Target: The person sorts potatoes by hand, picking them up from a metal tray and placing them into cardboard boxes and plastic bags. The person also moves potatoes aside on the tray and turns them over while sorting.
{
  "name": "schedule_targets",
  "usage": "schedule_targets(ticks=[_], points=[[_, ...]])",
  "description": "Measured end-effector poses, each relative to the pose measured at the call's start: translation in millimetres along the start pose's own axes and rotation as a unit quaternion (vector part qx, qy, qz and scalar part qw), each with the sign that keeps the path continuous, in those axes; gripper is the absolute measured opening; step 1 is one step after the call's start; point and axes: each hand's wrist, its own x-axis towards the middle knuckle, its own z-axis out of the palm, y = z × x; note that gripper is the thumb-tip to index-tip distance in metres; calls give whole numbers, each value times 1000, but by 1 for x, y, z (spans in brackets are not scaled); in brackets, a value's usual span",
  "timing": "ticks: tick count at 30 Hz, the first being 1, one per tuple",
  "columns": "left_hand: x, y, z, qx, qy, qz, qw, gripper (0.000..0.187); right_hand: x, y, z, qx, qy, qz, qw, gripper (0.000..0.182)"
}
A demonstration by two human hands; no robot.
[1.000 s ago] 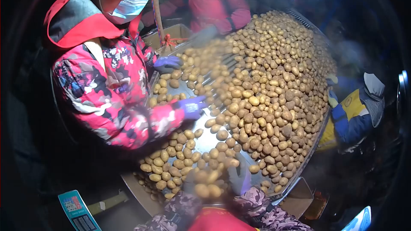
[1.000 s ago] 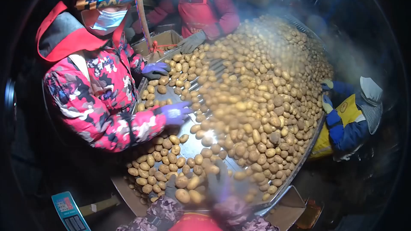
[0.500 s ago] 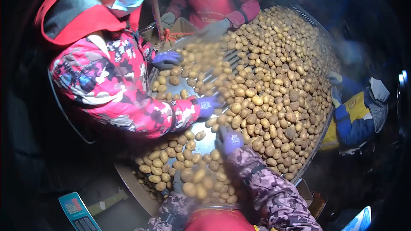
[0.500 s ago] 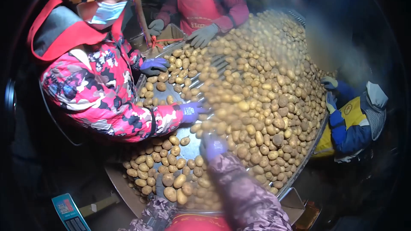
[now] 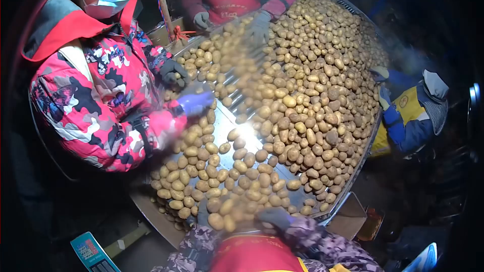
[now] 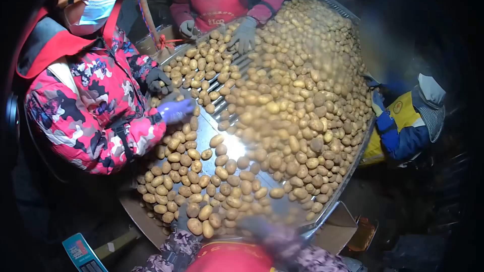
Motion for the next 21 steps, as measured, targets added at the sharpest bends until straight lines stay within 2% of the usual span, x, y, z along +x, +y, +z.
schedule_targets(ticks=[1, 2, 3, 5, 7, 8, 9, 11, 13, 15, 16, 17, 18, 19, 21], points=[[-4, -1, -4, -6, 6, 0, 1000, 64, 19, 27, -7, -163, -24, -38, 986, 19], [-6, -2, -6, -6, 8, 1, 1000, 64, 38, 14, 1, -270, -5, -131, 954, 20], [-7, -3, -6, -4, 9, 4, 1000, 64, 98, 42, 15, 88, 94, 55, 990, 35], [-11, -5, -7, -3, 7, 8, 1000, 63, 120, -18, -2, 80, 27, -101, 991, 15], [-13, -6, -6, -1, 3, 14, 1000, 63, 144, -79, -1, 229, 47, -45, 971, 16], [-14, -6, -6, 1, -1, 14, 1000, 63, 162, -75, -17, 75, 112, -163, 977, 22], [-13, -4, -6, 5, -4, 17, 1000, 63, 175, -71, -38, -82, 175, -277, 941, 32], [-13, -3, -7, 4, -12, 20, 1000, 63, 112, -126, -41, 67, 207, -169, 961, 35], [-14, -2, -7, 0, -15, 19, 1000, 63, 71, -149, -51, -46, 288, -170, 941, 41], [-14, 0, -7, 2, -18, 18, 1000, 63, 63, -127, -52, -152, 275, -136, 939, 49], [-14, 0, -6, 3, -22, 16, 1000, 63, 78, -82, -64, -326, 270, -149, 894, 51], [-13, 1, -4, 6, -26, 15, 1000, 63, 75, -70, -63, -489, 256, -156, 820, 53], [-14, 0, -5, 6, -27, 12, 1000, 63, 61, -54, -65, -428, 205, -150, 867, 55], [-12, 0, -4, 8, -30, 11, 999, 63, 46, -57, -65, -402, 162, -159, 887, 55], [-12, 0, -4, 6, -31, 10, 999, 63, 22, -36, -73, -295, 182, -184, 920, 48]])
